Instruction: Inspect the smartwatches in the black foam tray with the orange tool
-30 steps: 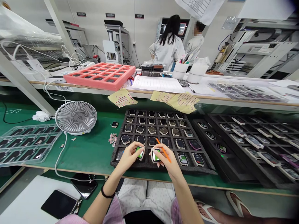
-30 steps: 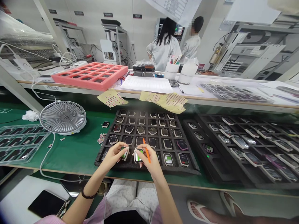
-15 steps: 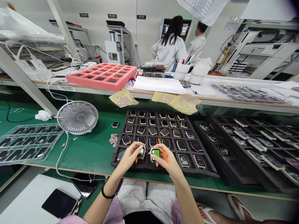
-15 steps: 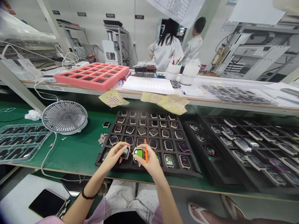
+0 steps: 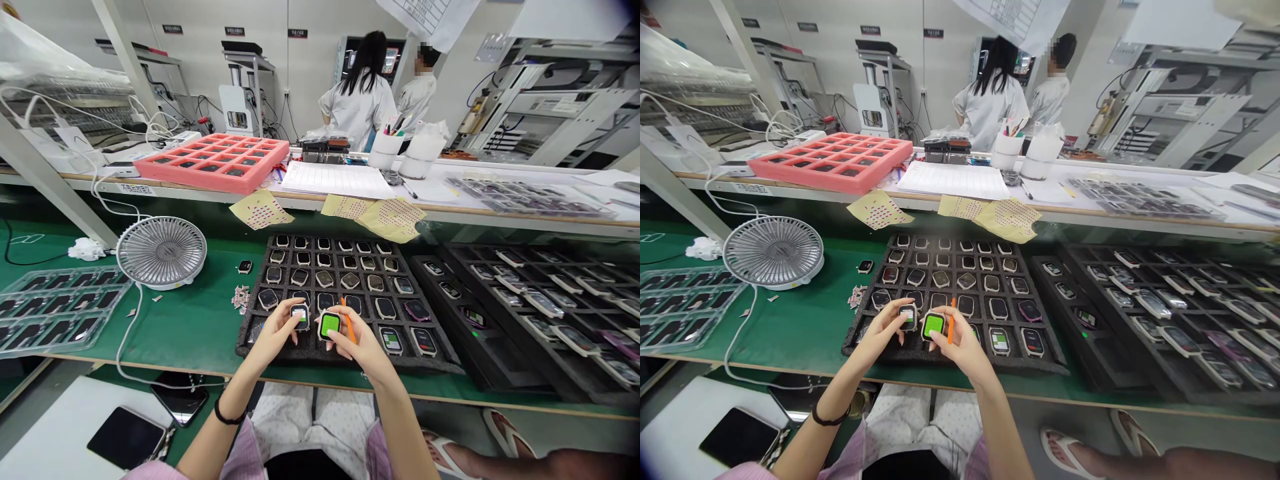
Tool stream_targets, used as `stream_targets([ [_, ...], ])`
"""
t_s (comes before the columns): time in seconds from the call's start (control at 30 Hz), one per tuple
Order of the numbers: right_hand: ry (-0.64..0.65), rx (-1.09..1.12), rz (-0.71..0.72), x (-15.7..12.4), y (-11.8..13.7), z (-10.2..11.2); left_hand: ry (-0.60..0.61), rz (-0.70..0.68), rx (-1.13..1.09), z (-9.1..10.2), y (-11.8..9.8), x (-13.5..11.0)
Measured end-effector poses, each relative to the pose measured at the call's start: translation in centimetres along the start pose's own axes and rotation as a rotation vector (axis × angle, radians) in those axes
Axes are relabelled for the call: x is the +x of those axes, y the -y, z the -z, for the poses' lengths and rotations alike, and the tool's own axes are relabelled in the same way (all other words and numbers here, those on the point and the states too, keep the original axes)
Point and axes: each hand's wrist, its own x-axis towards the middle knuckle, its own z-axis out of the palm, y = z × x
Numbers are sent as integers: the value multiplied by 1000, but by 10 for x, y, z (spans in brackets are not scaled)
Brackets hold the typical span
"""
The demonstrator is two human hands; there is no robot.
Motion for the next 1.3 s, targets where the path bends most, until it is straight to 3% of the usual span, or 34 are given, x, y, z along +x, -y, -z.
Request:
stream_targets([
  [0.3, -68, 18, 31, 1, 2, -3, 9, -90, 29, 1, 7, 0],
  [0.4, -84, -31, 22, 1, 1, -2, -5, -233, 285, -1, -4, -7],
  [0.53, -154, -166, 55, 2, -2, -4, 121, -485, 665, -6, -20, -11],
  [0.67, -159, -328, 95, -2, -6, -8, 189, -574, 884, -10, -25, -5],
  [0.8, -113, -404, 90, -9, -4, -10, 144, -683, 1067, -14, -26, -3],
  [0.87, -97, -348, 94, -11, 1, -10, 82, -821, 1110, -14, -26, -2],
  [1.0, 24, -21, 32, -8, 10, -3, -17, -1053, 1018, -8, -23, 3],
  [1.13, 140, 224, -84, -1, 13, 5, -9, -1122, 930, -1, -19, 10],
  [1.3, 101, 334, -132, 6, 11, 5, 40, -1136, 942, 1, -17, 14],
])
